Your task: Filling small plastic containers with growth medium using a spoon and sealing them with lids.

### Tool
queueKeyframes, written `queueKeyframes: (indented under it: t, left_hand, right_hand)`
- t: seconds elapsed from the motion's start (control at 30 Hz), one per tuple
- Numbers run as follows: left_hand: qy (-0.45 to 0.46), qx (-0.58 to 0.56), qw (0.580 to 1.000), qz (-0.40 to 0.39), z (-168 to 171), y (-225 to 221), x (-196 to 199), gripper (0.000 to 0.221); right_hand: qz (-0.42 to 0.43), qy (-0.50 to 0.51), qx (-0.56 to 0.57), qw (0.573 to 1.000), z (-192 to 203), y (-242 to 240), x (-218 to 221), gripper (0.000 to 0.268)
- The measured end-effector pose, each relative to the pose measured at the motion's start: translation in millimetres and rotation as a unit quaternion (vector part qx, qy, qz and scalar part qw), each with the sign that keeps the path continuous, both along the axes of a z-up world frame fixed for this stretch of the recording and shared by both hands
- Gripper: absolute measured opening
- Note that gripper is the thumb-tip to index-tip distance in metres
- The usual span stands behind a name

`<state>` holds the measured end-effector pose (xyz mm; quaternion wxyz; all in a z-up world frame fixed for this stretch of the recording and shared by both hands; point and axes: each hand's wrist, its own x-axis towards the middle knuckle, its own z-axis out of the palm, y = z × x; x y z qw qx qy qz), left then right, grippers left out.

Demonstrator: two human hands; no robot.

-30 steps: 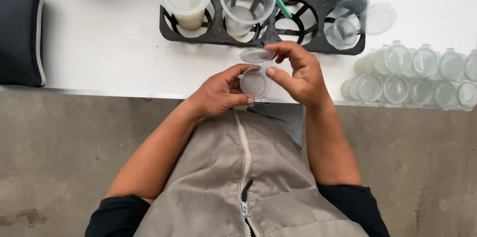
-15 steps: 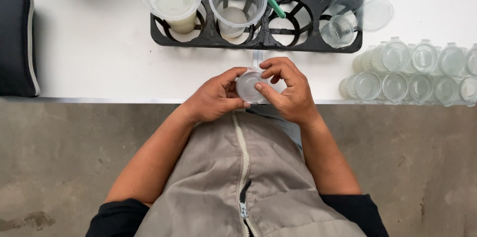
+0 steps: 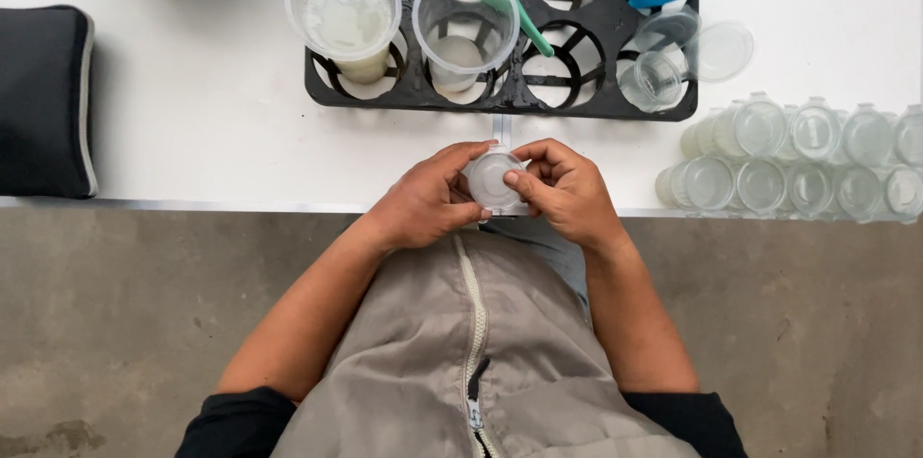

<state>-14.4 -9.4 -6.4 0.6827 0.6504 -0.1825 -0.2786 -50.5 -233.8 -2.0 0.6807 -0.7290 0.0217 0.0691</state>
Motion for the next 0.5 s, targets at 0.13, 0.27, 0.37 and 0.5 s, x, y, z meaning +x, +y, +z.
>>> queueKeyframes:
  t: [0.13, 0.27, 0.37, 0.5]
  left_hand:
    - [-0.033, 0.059, 0.998, 0.000, 19, 10, 3, 0.081]
    - [-0.030, 0.107, 0.993, 0.032, 23, 12, 7, 0.068]
    - [-0.012, 0.104, 0.993, 0.055, 24, 5, 11, 0.049]
    - [0.026, 0.090, 0.992, 0.087, 18, -5, 13, 0.031]
  right_hand:
    - [-0.013, 0.001, -0.014, 1.000, -1, -4, 2, 0.023]
    - [-0.019, 0.014, -0.024, 0.999, -3, -4, 3, 0.023]
    - [-0.018, 0.020, -0.037, 0.999, -4, -2, 5, 0.023]
    - [-0.018, 0.028, -0.052, 0.998, -5, -1, 8, 0.024]
